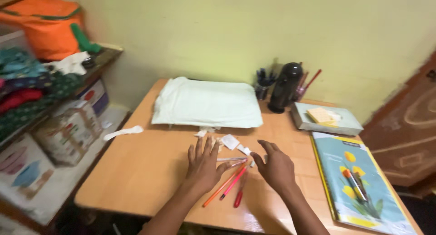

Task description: The person cleans a wooden desk by picking up scraps of paper and used tissues, organizing loose papers and notebooks, and gathering pens and pencils into a group.

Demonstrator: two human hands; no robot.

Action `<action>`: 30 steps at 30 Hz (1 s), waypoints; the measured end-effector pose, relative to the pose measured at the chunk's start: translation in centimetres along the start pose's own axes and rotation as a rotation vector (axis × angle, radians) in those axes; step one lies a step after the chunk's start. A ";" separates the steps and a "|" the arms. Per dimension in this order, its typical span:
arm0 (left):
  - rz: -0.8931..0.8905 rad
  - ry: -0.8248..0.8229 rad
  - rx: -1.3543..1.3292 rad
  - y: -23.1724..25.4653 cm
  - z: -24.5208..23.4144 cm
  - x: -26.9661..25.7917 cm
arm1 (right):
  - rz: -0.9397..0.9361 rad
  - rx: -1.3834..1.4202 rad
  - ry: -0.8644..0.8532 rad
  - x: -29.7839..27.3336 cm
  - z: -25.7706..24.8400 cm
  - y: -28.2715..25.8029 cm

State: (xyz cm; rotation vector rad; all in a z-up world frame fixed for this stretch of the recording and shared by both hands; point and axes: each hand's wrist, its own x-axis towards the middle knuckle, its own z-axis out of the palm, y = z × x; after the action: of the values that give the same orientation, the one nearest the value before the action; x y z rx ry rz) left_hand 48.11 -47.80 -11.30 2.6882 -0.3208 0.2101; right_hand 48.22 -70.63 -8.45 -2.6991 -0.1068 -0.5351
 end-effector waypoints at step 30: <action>-0.953 0.153 -1.527 -9.2 8.3 22.9 | -0.154 0.110 0.118 2.5 4.1 9.5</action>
State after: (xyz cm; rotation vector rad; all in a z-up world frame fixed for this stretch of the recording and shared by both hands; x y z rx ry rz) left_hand 73.31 -47.61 -17.91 1.0710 0.6263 -0.1129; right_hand 53.38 -77.81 -14.38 -2.5590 -0.3042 -0.7113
